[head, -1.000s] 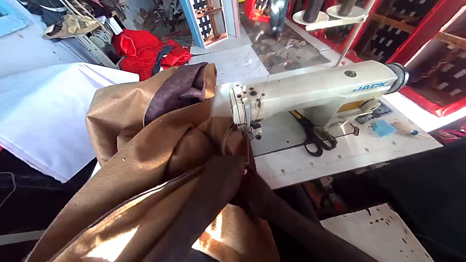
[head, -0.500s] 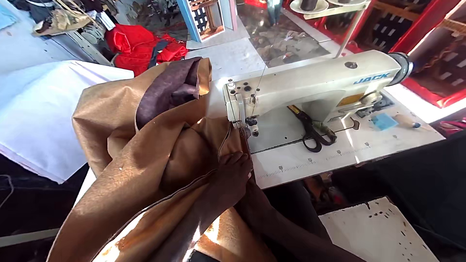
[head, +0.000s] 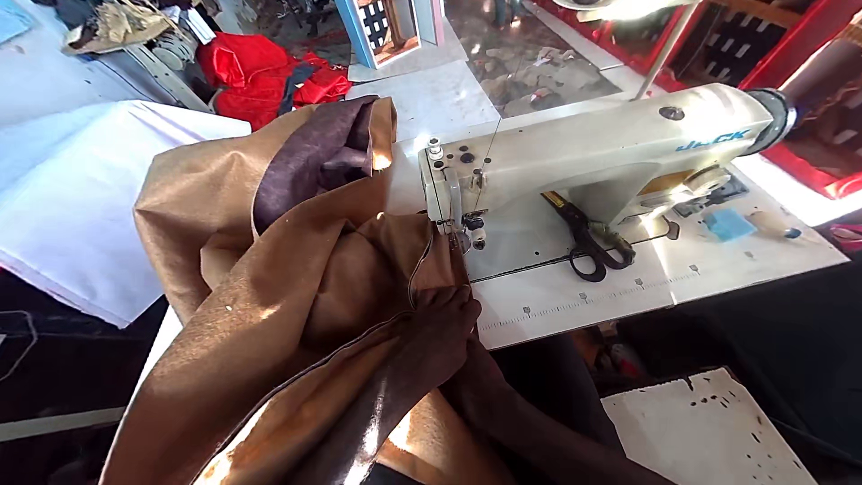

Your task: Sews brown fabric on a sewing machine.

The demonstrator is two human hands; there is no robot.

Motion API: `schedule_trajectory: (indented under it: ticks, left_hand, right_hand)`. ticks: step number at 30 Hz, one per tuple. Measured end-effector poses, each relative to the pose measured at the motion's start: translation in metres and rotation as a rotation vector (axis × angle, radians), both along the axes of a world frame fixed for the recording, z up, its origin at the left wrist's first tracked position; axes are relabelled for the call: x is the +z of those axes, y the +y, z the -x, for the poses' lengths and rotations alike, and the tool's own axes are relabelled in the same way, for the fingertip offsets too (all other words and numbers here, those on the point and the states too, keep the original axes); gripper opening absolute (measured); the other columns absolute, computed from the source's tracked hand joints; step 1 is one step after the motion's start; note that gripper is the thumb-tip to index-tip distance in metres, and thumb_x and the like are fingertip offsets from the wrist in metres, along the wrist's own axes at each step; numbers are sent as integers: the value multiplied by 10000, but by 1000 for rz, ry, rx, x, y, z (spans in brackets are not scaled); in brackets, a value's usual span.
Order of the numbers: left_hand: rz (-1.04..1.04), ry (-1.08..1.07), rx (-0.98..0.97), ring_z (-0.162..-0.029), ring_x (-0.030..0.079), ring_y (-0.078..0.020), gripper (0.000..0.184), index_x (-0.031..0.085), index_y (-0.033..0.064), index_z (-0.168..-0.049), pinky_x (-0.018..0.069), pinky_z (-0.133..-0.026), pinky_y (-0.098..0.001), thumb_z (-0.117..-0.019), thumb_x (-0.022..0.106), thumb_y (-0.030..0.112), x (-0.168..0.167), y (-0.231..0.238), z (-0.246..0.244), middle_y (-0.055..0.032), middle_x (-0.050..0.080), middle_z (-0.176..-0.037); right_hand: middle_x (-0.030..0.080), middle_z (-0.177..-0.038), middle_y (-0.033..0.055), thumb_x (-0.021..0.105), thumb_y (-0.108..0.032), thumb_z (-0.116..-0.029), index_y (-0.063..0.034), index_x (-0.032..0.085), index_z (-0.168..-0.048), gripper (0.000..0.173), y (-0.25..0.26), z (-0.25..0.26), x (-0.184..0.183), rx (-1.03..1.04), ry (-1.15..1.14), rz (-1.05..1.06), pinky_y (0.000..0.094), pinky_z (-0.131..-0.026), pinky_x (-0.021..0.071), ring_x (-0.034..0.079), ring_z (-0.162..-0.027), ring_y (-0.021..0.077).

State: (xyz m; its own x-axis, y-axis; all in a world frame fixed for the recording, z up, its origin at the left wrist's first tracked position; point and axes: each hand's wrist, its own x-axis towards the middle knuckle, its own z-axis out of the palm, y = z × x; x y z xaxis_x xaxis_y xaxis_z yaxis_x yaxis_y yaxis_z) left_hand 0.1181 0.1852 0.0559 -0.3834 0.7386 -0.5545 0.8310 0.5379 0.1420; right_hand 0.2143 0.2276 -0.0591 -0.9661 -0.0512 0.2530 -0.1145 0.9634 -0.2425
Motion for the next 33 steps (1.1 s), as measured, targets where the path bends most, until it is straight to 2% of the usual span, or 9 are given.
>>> schedule_trajectory:
  ticks: [3, 6, 7, 10, 12, 20, 25, 28, 33]
  left_hand:
    - [158, -54, 55, -1566, 209, -271, 454, 388, 101, -1567, 141, -1249, -497, -1126, 322, 188, 32, 18, -10, -76, 275, -1686]
    - [-11, -19, 15, -1535, 293, -255, 419, 485, 94, -1499, 198, -1232, -506, -1116, 352, 200, 4, 1, -1, -79, 378, -1636]
    - [-133, 33, -11, -1488, 383, -238, 371, 572, 99, -1402, 267, -1200, -507, -1091, 401, 208, -18, -9, 5, -72, 471, -1571]
    - [-61, -26, -26, -1503, 359, -251, 427, 491, 102, -1495, 227, -1226, -504, -1120, 344, 243, -14, -11, 13, -75, 440, -1596]
    - [-166, 22, -36, -1411, 491, -277, 385, 565, 81, -1420, 319, -1182, -509, -1091, 414, 210, -21, -19, 16, -98, 571, -1478]
    - [-318, 20, -10, -1271, 592, -257, 246, 659, 93, -1236, 376, -1126, -522, -1049, 509, 150, -26, -20, 12, -88, 666, -1290]
    - [-263, 4, 61, -1202, 611, -344, 217, 660, 26, -1165, 389, -1089, -554, -1044, 510, 126, -22, -14, 4, -172, 649, -1258]
    - [-267, 23, 72, -1251, 593, -314, 234, 671, 44, -1187, 371, -1118, -527, -1043, 510, 133, -30, -13, 1, -149, 652, -1296]
    - [-640, 217, 51, -1015, 686, -235, 72, 715, 108, -970, 506, -971, -501, -928, 657, 104, -74, -26, -9, -52, 710, -1004]
  right_hand:
    - [738, -1143, 107, 536, -98, -979, -77, 721, -1156, 256, 1, 1, -10, -31, 188, -47, 358, -1042, 476, 681, -1127, 220]
    - [749, -1076, 110, 556, -148, -992, -76, 715, -1102, 206, 9, 1, -10, 61, 297, 26, 398, -1024, 502, 700, -1092, 247]
    - [745, -1070, 111, 551, -157, -1014, -79, 706, -1095, 191, 15, -1, -11, 129, 277, 117, 409, -1032, 507, 696, -1096, 252]
    - [749, -1053, 107, 594, -103, -990, -71, 758, -1019, 170, 42, -11, -12, 318, 212, 536, 420, -985, 549, 699, -1073, 245]
    - [745, -1067, 83, 581, -78, -954, -78, 760, -991, 182, 60, -16, -12, 252, 229, 684, 394, -926, 577, 696, -1054, 208]
    - [705, -1057, 29, 638, -115, -925, -98, 724, -975, 102, 95, 4, -13, 64, 222, 532, 321, -866, 584, 666, -1034, 151]
    - [610, -1387, 76, 719, -184, -859, -76, 628, -1341, 502, 111, 10, -5, 153, 70, 472, 392, -1085, 494, 548, -1330, 204]
    - [626, -1359, 60, 698, -167, -861, -70, 635, -1326, 479, 115, 10, -5, 179, 54, 437, 368, -1093, 487, 546, -1325, 191]
    - [650, -1317, 37, 643, -237, -982, -94, 707, -1225, 289, 118, 13, -7, 210, 79, 367, 327, -1081, 487, 567, -1287, 169]
